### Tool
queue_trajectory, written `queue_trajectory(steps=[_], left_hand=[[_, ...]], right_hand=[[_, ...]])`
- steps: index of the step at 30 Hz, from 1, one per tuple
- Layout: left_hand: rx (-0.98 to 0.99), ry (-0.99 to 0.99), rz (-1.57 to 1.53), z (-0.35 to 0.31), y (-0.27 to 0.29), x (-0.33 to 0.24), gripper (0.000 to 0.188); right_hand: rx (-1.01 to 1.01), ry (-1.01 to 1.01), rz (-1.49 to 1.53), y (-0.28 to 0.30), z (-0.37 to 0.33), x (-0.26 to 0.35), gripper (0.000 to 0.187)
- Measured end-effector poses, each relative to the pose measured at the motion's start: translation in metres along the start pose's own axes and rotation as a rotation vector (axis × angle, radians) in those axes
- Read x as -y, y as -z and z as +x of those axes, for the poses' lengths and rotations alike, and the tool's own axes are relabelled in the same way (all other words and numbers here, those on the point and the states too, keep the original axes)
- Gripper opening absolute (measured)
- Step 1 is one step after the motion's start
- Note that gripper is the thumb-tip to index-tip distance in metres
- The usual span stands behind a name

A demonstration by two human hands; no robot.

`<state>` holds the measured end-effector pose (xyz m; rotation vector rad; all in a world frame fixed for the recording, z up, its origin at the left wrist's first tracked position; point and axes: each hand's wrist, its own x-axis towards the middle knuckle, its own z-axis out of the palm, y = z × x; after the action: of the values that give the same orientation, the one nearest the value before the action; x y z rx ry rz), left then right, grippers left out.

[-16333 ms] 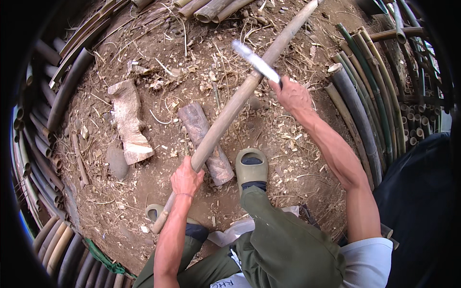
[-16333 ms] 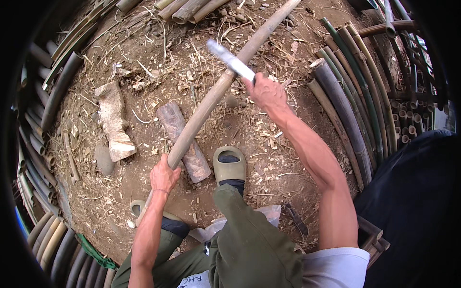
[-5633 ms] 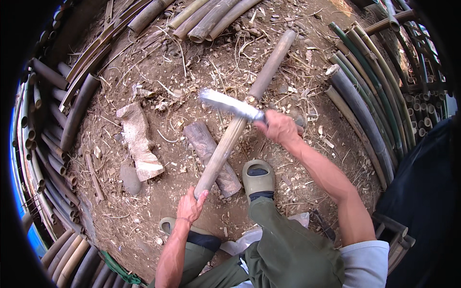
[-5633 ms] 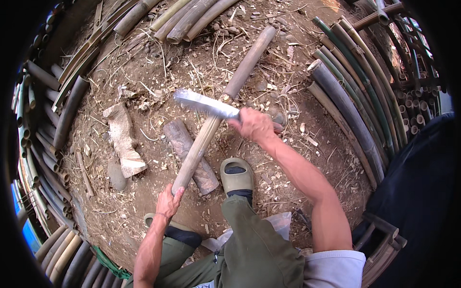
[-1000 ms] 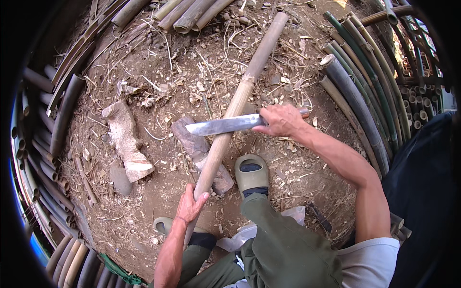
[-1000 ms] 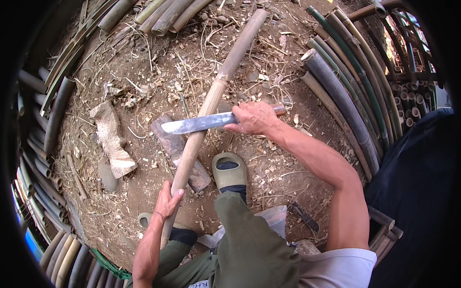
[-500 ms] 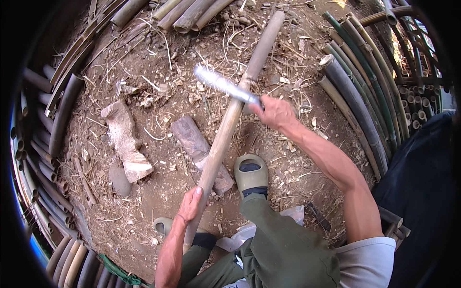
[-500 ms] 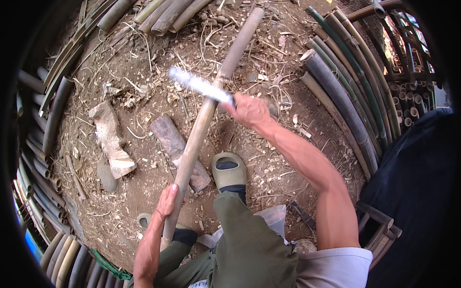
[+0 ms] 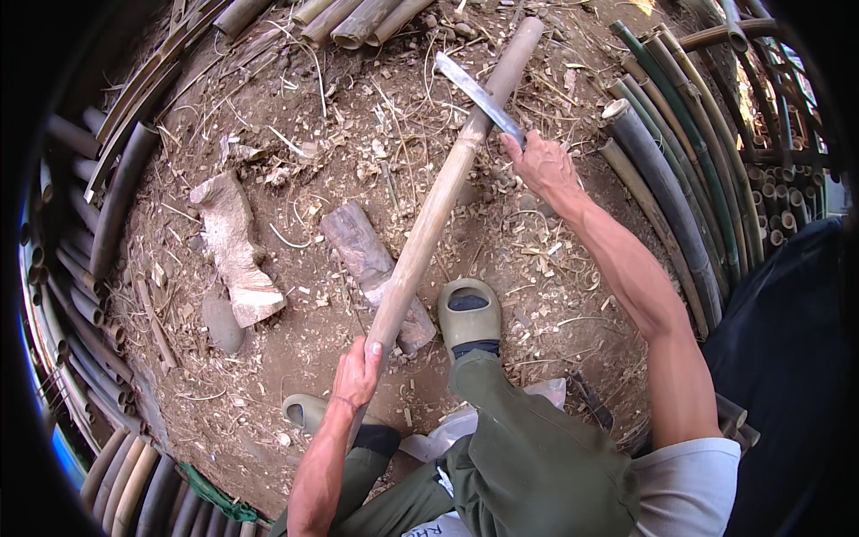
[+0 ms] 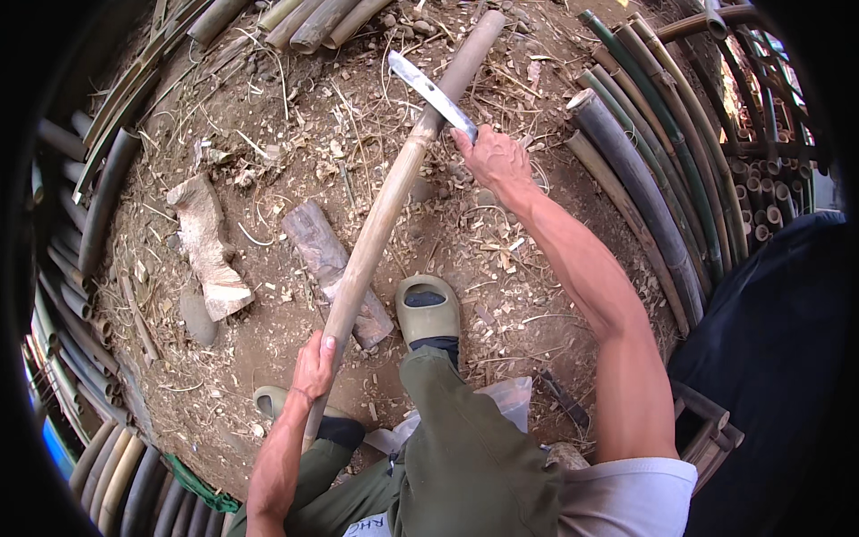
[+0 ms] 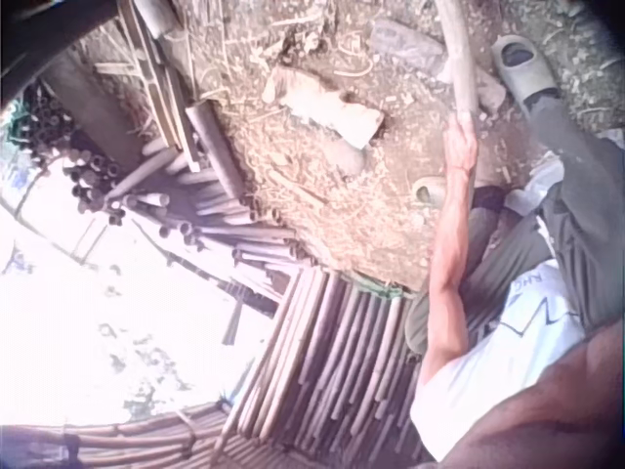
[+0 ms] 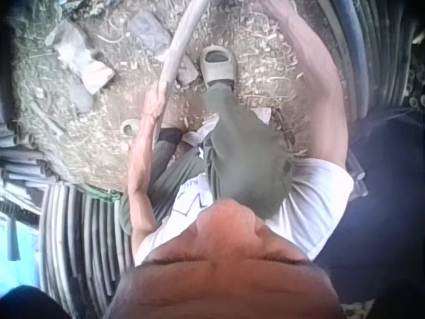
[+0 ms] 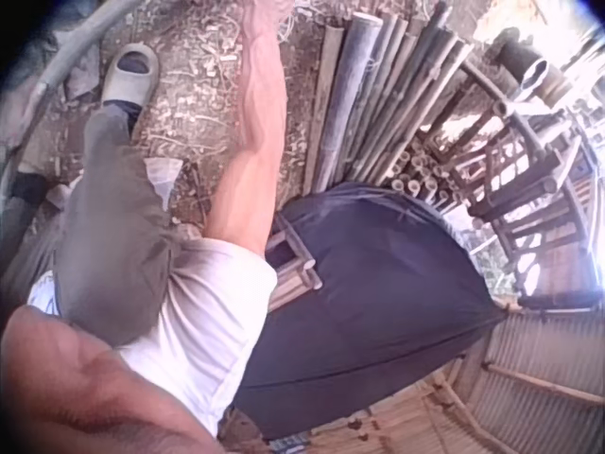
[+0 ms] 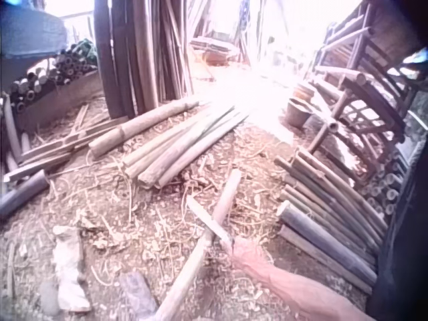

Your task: The person uses a machete to scrape, notch, and shape a bamboo pole against a wood block, then reaches for and handles another bamboo pole in a stack while sitting on the ground.

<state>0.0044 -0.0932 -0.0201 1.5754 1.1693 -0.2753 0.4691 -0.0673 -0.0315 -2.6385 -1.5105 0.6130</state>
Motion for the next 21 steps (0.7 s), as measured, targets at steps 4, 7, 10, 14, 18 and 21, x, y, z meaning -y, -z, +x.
queue_trajectory(steps=[4,7,10,14,18,21], left_hand=[[-0.047,-0.007,0.103,-0.001,0.007,-0.015,0.045],[-0.038,-0.016,0.098,0.006,0.004,-0.017,0.045],[-0.092,-0.051,0.125,0.008,0.003,-0.018,0.045],[-0.035,0.007,0.082,0.005,0.007,-0.015,0.051],[0.003,-0.045,0.025,0.008,0.013,-0.029,0.063],[0.157,0.069,-0.302,0.002,0.032,0.002,0.063]], right_hand=[[0.298,0.508,-0.273,0.027,-0.023,0.022,0.061],[0.013,0.146,-0.130,0.024,-0.005,0.004,0.060],[0.205,0.041,-0.029,0.018,-0.016,0.029,0.060],[0.224,0.252,-0.252,0.014,-0.011,0.016,0.062],[-0.204,-0.192,-0.062,0.023,0.029,-0.033,0.068],[0.044,-0.067,-0.059,0.031,0.004,0.009,0.063]])
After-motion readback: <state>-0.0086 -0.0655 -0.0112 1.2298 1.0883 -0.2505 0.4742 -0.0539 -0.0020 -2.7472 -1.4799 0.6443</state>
